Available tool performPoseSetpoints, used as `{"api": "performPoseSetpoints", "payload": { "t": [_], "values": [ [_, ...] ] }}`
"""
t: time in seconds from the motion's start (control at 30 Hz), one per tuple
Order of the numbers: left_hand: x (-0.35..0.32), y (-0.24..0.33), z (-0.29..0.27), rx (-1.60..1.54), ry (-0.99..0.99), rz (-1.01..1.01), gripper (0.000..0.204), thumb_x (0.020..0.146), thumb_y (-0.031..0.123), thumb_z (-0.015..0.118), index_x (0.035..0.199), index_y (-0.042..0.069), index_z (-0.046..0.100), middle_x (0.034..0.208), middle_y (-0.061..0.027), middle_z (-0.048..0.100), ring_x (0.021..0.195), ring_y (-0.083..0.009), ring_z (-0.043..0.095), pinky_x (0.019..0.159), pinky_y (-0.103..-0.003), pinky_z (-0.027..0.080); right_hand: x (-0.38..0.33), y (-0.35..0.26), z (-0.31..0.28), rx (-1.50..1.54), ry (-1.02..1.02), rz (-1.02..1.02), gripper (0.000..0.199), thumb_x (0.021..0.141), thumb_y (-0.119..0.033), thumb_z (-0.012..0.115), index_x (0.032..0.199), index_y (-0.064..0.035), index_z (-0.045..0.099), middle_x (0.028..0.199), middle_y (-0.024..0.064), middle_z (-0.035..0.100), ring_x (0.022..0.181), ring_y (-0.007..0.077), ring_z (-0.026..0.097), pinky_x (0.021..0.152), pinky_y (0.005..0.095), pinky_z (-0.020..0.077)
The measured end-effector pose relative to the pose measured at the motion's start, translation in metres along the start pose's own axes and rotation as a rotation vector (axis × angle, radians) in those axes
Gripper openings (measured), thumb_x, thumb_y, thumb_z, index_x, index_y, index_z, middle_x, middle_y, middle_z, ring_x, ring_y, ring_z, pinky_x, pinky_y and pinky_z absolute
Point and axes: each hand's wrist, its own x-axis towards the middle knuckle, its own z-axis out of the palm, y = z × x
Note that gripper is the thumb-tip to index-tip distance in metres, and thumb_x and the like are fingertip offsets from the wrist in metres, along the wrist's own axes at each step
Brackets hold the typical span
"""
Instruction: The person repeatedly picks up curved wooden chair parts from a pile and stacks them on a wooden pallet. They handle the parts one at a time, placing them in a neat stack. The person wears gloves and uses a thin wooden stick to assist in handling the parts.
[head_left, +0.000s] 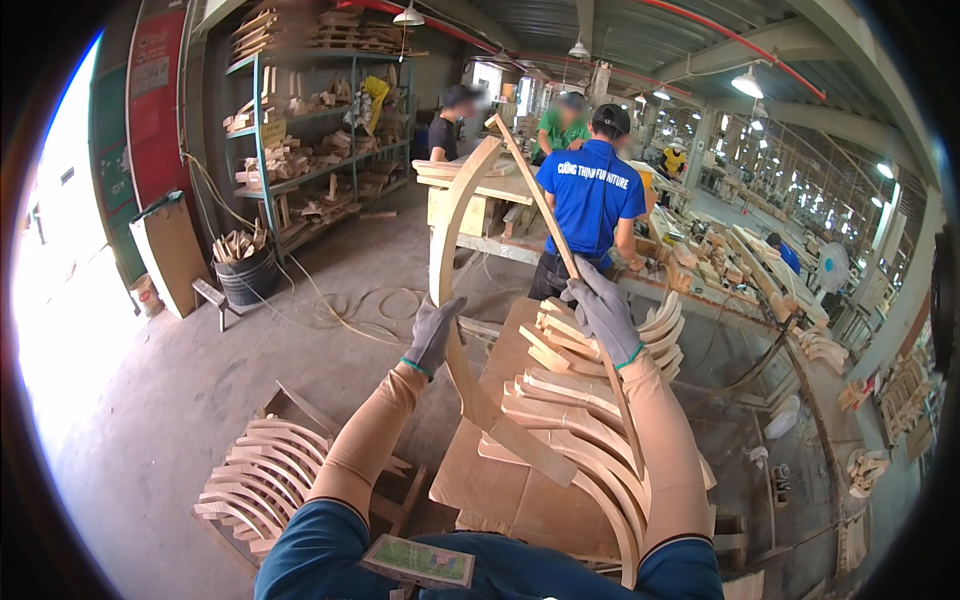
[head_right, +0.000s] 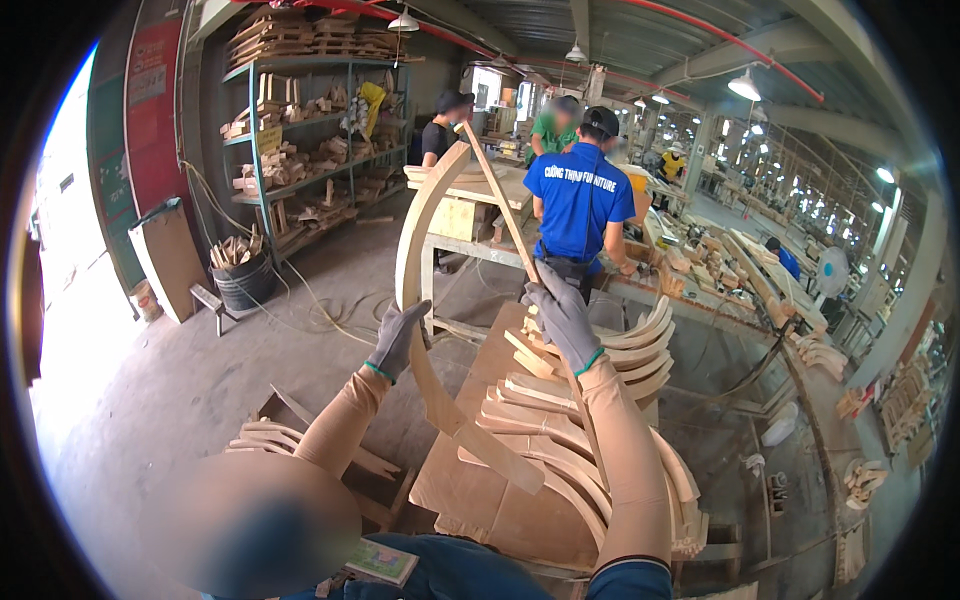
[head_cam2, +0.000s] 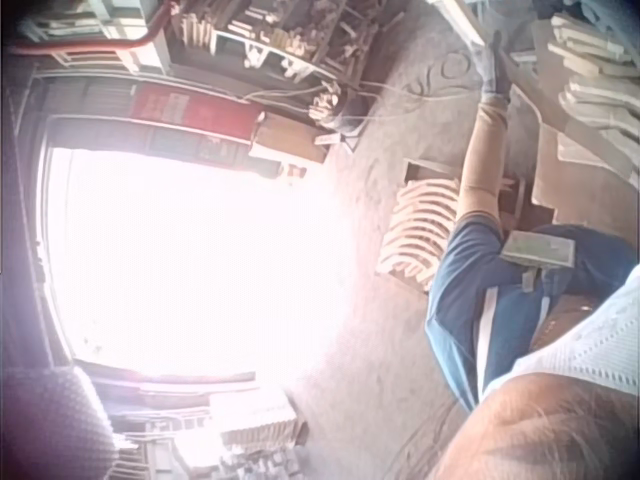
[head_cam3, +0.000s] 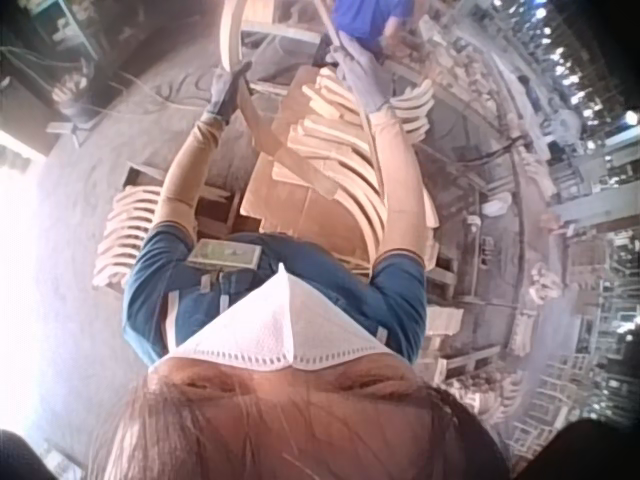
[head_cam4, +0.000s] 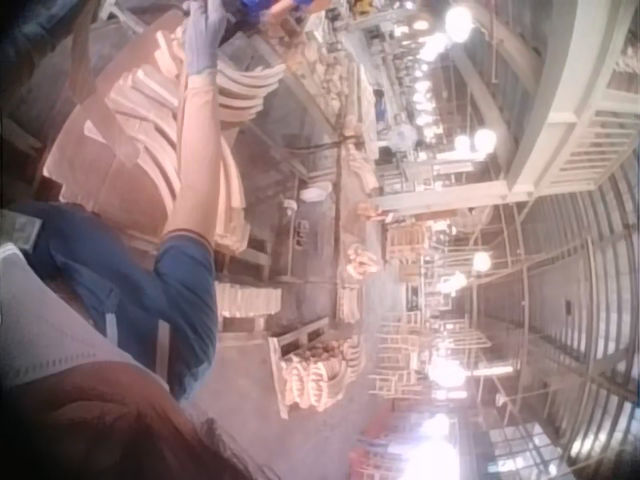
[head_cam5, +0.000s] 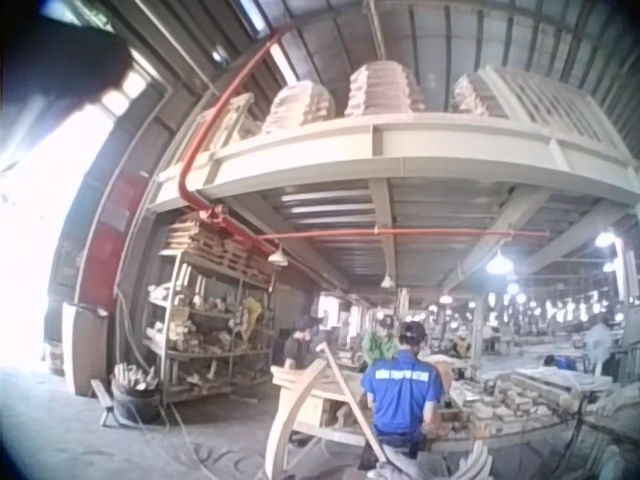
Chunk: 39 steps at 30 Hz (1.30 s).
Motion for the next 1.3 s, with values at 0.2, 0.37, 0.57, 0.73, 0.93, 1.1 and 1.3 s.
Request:
{"api": "performPoseSetpoints", "payload": {
  "t": [0.2, 0.37, 0.57, 0.73, 0.93, 1.1, 1.3],
  "values": [
    [-0.006, 0.006, -0.001, 0.011, -0.011, 0.025, 0.035, 0.079, 0.028, 0.069, 0.099, 0.006, 0.053, 0.066, -0.0026, 0.051, 0.051, -0.0139, 0.054, 0.043, -0.030, 0.047, -0.005, 0.009, 0.002, -0.090, 0.024, 0.000, 0.045, 0.093, -0.012, 0.053, 0.138, -0.0124, 0.046, 0.075, 0.0015, 0.060, 0.045, 0.0026, 0.041, 0.038, 0.0196, 0.0349],
    [-0.010, 0.010, -0.001, 0.018, -0.037, 0.034, 0.034, 0.079, 0.027, 0.069, 0.098, 0.005, 0.052, 0.066, -0.0031, 0.051, 0.050, -0.0152, 0.053, 0.042, -0.031, 0.047, -0.010, 0.020, 0.002, -0.157, 0.002, -0.092, 0.046, 0.092, -0.012, 0.053, 0.138, -0.0126, 0.045, 0.077, 0.0038, 0.062, 0.046, 0.0025, 0.042, 0.038, 0.0202, 0.0376],
    [0.003, 0.006, -0.002, 0.077, 0.018, -0.058, 0.033, 0.078, 0.028, 0.071, 0.091, 0.003, 0.054, 0.063, -0.0050, 0.052, 0.047, -0.0175, 0.054, 0.041, -0.032, 0.048, -0.021, 0.045, -0.001, -0.089, 0.023, -0.052, 0.048, 0.091, -0.013, 0.054, 0.138, -0.0127, 0.046, 0.072, 0.0009, 0.057, 0.046, 0.0032, 0.045, 0.039, 0.0207, 0.0414],
    [0.025, -0.005, -0.020, 0.079, -0.017, -0.011, 0.032, 0.084, 0.032, 0.066, 0.071, 0.004, 0.058, 0.055, -0.0039, 0.052, 0.045, -0.0175, 0.054, 0.042, -0.030, 0.044, -0.032, 0.047, 0.003, 0.040, -0.049, 0.038, 0.043, 0.090, -0.017, 0.056, 0.132, -0.0087, 0.051, 0.066, -0.0030, 0.050, 0.046, 0.0040, 0.044, 0.039, 0.0201, 0.0385],
    [0.029, -0.007, -0.018, -0.057, -0.023, -0.152, 0.034, 0.081, 0.034, 0.070, 0.085, 0.005, 0.053, 0.062, -0.0051, 0.049, 0.048, -0.0186, 0.051, 0.045, -0.033, 0.047, -0.028, 0.048, 0.011, -0.034, -0.099, 0.157, 0.037, 0.094, -0.020, 0.053, 0.129, -0.0072, 0.052, 0.071, -0.0007, 0.054, 0.048, 0.0041, 0.047, 0.038, 0.0186, 0.0388],
    [0.023, -0.009, -0.009, -0.004, -0.068, -0.153, 0.040, 0.082, 0.039, 0.070, 0.088, 0.005, 0.051, 0.065, -0.0058, 0.048, 0.051, -0.0190, 0.051, 0.048, -0.034, 0.048, -0.028, 0.070, 0.027, 0.007, -0.030, 0.080, 0.029, 0.094, -0.020, 0.054, 0.120, -0.0067, 0.056, 0.066, -0.0010, 0.052, 0.042, 0.0057, 0.046, 0.035, 0.0206, 0.0395],
    [0.027, -0.010, -0.007, 0.005, -0.057, -0.201, 0.044, 0.079, 0.046, 0.072, 0.091, 0.009, 0.050, 0.069, -0.0041, 0.045, 0.054, -0.0188, 0.050, 0.052, -0.035, 0.047, -0.020, 0.086, 0.036, -0.093, 0.000, -0.005, 0.026, 0.090, -0.019, 0.056, 0.112, -0.0051, 0.058, 0.057, 0.0024, 0.052, 0.042, 0.0121, 0.051, 0.037, 0.0278, 0.0424]
  ]
}}
